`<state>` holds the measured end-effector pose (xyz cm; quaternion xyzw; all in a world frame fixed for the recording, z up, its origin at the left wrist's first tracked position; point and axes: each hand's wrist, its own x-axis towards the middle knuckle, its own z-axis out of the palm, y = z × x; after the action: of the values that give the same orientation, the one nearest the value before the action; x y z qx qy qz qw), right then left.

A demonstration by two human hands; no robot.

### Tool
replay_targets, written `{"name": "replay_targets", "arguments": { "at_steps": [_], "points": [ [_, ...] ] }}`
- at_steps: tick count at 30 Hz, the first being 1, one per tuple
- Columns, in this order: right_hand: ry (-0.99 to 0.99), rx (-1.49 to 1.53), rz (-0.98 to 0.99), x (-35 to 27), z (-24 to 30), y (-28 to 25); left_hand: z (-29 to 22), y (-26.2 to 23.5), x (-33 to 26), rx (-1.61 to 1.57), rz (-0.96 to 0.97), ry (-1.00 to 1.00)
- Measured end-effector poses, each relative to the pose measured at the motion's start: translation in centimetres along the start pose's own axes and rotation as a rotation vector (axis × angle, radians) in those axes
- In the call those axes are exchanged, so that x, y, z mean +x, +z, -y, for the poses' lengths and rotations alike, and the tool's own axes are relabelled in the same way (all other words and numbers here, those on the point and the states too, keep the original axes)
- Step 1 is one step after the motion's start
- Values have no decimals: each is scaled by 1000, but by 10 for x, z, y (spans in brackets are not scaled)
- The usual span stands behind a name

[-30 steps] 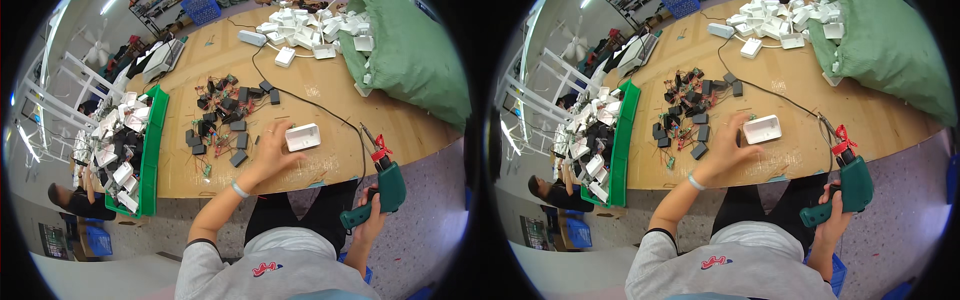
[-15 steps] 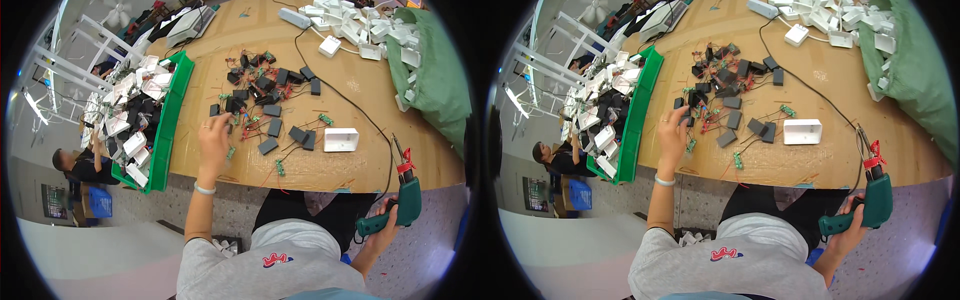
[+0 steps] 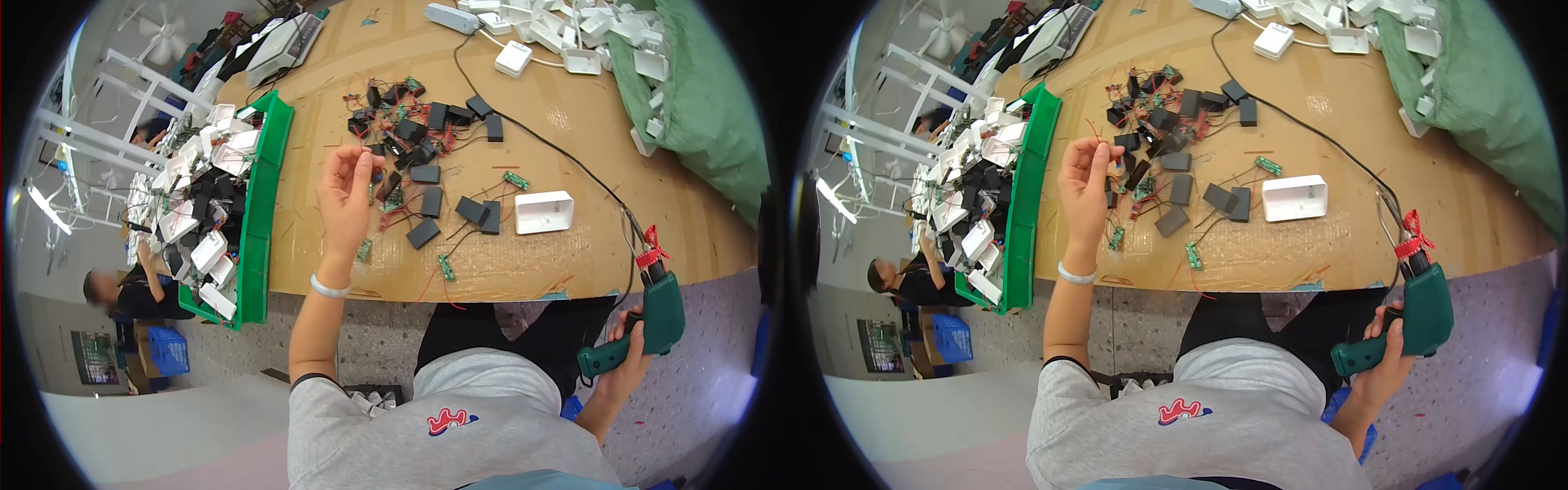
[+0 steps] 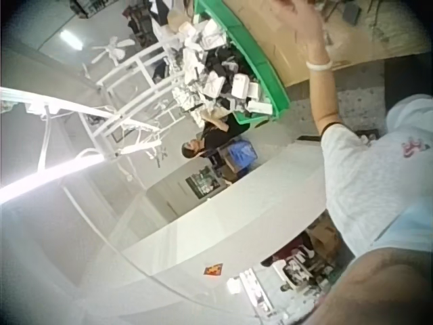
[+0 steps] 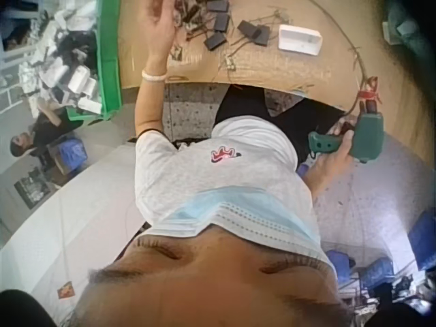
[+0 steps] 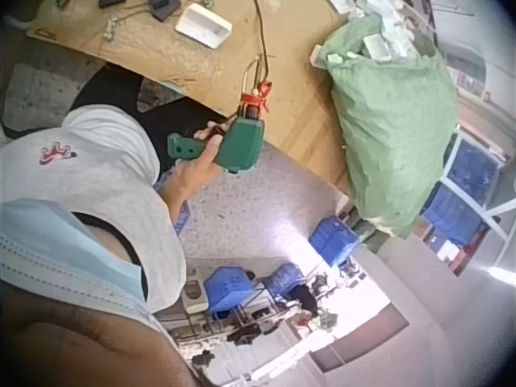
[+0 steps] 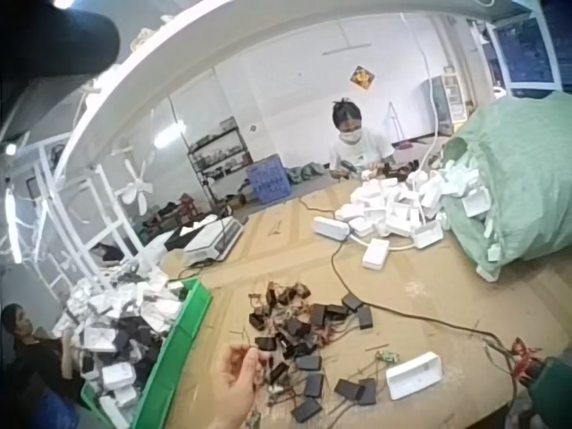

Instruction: Assembling electronic circuits into white plastic enclosures using a glue gun.

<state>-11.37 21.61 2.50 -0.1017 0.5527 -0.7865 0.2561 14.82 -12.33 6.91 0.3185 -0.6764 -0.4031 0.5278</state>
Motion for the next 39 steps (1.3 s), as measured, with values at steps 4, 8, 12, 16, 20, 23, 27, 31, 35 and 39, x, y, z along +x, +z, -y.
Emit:
{"name": "replay_targets", "arguments": {
  "at_steps": [4,8,12,16,20,23,27,31,35,39],
  "points": [
    [36,-26,19,-3,4,4,-7,43,-24,-64,67,-141],
    [20,-111,53,-9,-2,0,-23,96,-55,302,192,30],
    [-148,-322,60,-22,-9,7,-22,144,-80,648,313,269],
    [-139,-521,157,-23,-21,-1,-17,170,-88,760,227,328],
    [-231,-585,219,-12,-27,1,-11,180,-86,821,191,412],
    [-237,-573,211,-4,-36,6,-6,185,-84,882,236,383],
    [-211,-558,191,5,-39,17,1,188,-87,893,247,343],
    [-237,-574,167,11,-42,24,5,188,-87,866,230,334],
    [-215,-584,168,13,-45,27,3,190,-85,872,219,320],
    [-200,-563,176,14,-46,30,4,191,-85,901,241,294]
  ]
}}
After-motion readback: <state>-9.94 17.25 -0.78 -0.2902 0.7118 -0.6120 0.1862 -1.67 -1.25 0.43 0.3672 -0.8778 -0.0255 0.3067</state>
